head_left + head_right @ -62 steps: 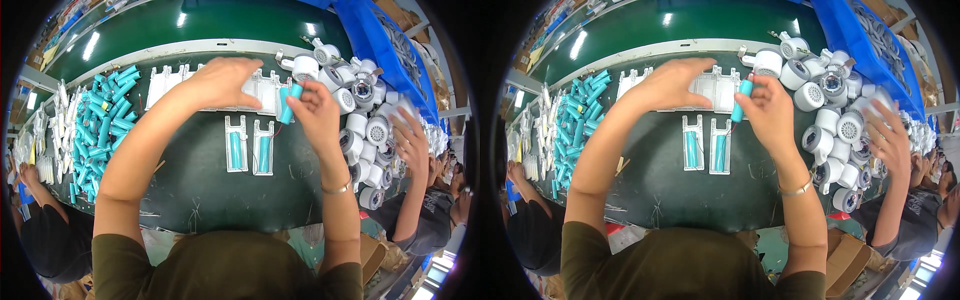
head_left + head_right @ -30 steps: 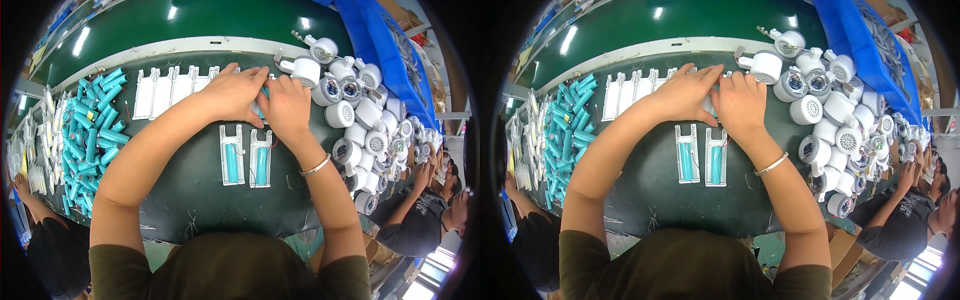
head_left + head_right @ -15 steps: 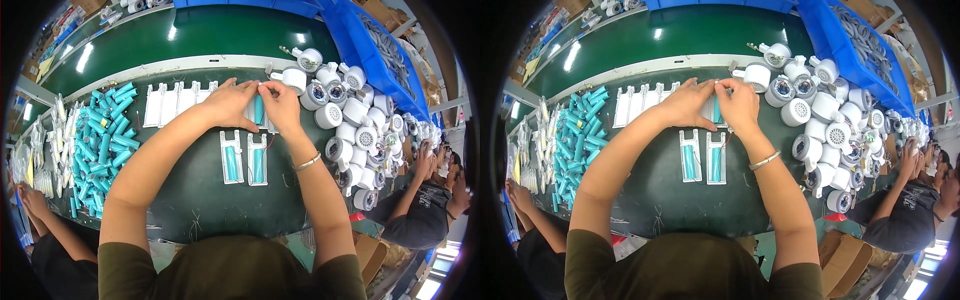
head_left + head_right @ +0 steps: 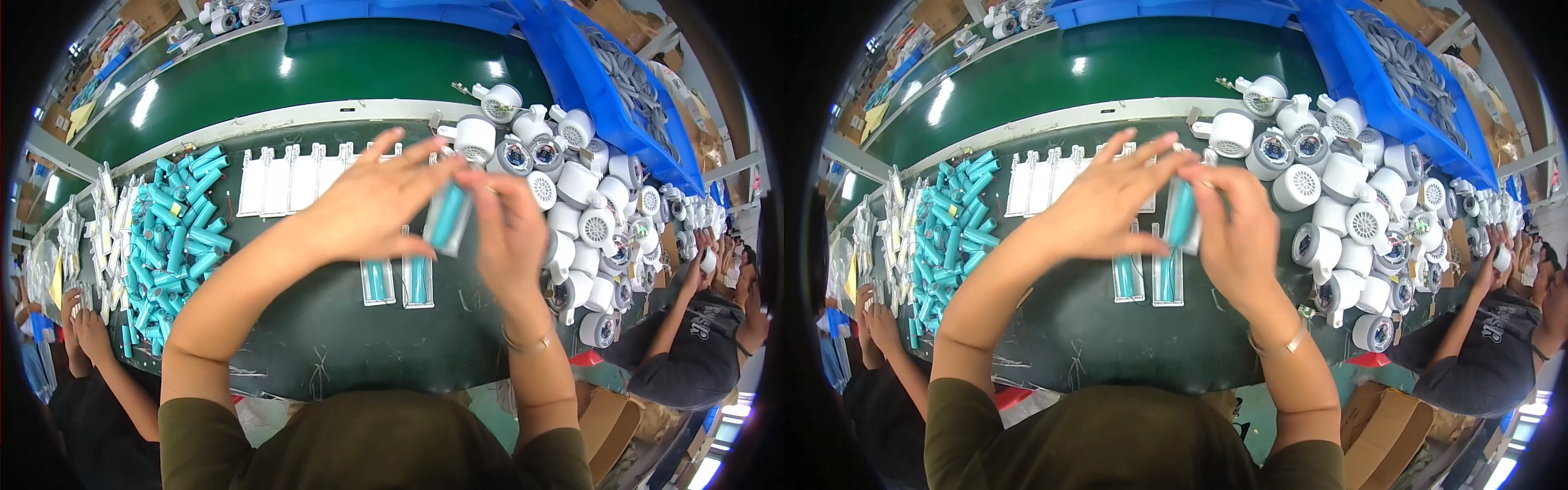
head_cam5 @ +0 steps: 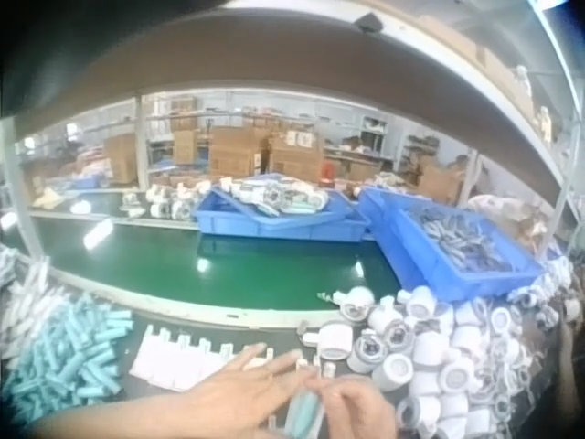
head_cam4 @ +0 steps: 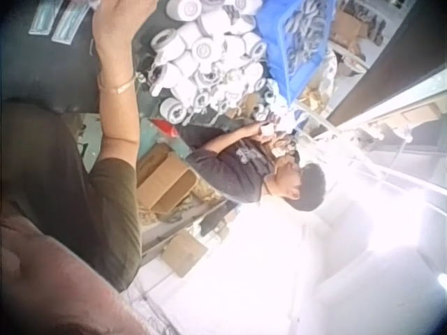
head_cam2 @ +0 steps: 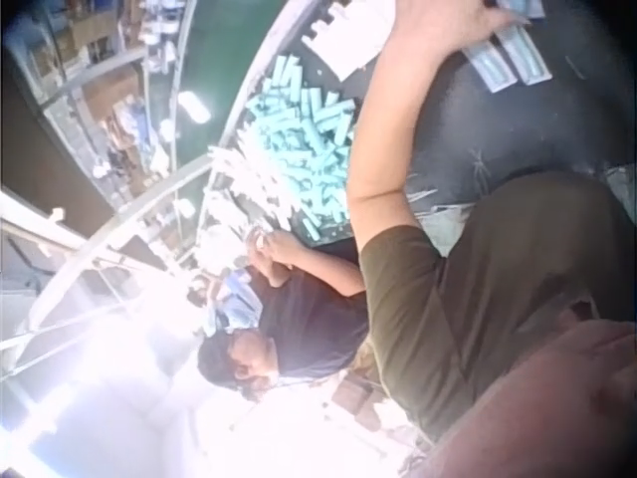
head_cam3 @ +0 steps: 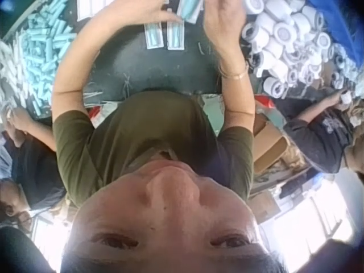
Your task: The person assembles electronic devices by hand, installing batteries into a plastic housing and connecting internal wiring components to a circuit board.
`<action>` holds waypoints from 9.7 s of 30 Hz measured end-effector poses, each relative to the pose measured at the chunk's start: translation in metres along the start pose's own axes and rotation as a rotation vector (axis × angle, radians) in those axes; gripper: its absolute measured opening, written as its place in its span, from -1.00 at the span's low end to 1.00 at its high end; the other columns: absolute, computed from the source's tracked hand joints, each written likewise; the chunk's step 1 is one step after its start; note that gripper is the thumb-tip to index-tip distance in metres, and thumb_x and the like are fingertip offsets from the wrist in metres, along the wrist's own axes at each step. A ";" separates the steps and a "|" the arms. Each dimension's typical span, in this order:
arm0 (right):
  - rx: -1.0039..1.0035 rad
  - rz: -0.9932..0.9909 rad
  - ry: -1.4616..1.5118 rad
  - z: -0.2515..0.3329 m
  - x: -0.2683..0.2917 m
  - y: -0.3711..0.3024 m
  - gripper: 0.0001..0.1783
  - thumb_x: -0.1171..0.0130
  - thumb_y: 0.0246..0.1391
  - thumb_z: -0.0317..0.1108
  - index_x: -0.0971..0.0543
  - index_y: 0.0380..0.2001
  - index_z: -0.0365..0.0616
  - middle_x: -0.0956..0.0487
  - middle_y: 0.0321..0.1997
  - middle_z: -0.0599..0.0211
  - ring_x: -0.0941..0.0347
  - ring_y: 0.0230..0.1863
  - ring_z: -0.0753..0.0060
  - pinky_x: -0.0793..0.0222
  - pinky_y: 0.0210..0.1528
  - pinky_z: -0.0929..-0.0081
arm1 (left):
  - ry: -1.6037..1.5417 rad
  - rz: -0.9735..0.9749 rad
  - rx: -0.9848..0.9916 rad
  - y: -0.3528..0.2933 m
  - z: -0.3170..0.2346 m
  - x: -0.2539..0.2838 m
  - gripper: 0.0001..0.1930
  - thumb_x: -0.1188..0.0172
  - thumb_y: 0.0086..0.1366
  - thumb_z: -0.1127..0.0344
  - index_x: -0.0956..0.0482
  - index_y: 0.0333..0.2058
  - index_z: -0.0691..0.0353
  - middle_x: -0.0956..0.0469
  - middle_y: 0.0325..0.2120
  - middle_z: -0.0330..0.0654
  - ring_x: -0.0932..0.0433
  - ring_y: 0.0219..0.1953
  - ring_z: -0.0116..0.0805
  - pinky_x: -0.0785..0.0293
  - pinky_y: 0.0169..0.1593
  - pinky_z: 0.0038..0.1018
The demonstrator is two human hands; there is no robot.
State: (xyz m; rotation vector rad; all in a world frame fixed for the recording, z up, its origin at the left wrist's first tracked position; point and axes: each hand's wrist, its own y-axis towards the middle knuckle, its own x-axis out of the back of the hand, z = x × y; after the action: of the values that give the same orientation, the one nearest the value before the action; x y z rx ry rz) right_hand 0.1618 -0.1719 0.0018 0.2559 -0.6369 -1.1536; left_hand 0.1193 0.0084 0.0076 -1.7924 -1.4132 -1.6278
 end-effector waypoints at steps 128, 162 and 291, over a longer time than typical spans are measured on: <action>-0.321 -0.098 -0.082 0.033 0.080 -0.118 -0.97 -0.09 -0.04 -0.61 -0.49 -0.45 -0.33 -0.51 -0.51 0.35 -0.37 -0.46 0.65 -0.24 -0.42 0.73 | -0.925 0.065 0.039 0.020 -0.106 -0.053 -0.65 -0.03 0.09 0.66 -0.48 -0.11 0.31 -0.47 -0.30 -0.05 -0.56 -0.46 -0.39 -0.52 -0.37 -0.58; -0.358 -0.129 0.117 0.032 0.086 -0.064 -0.89 -0.09 -0.03 -0.58 -0.50 -0.38 -0.38 -0.53 -0.45 0.33 -0.41 -0.41 0.62 -0.32 -0.30 0.68 | -0.459 0.210 0.074 0.029 -0.040 -0.012 -0.26 -0.41 -0.22 0.04 -0.40 -0.04 0.28 -0.44 -0.17 -0.02 -0.42 -0.09 -0.08 -0.36 -0.05 -0.34; -0.167 -0.221 -0.286 0.021 0.039 -0.092 -0.81 -0.13 -0.26 -0.65 -0.47 -0.47 -0.23 -0.42 -0.56 0.28 -0.34 -0.47 0.25 -0.27 -0.41 0.45 | -0.453 -0.303 -0.063 0.020 -0.081 -0.061 -0.71 -0.21 -0.12 0.62 -0.52 -0.32 0.32 -0.53 -0.54 -0.09 -0.52 -0.56 -0.23 -0.43 -0.54 -0.47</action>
State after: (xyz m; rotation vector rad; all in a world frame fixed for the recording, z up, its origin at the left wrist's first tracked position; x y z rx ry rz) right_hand 0.0893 -0.2416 -0.0142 0.0168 -0.7713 -1.4639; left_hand 0.0996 -0.0907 -0.0164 -2.1675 -1.9280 -1.4667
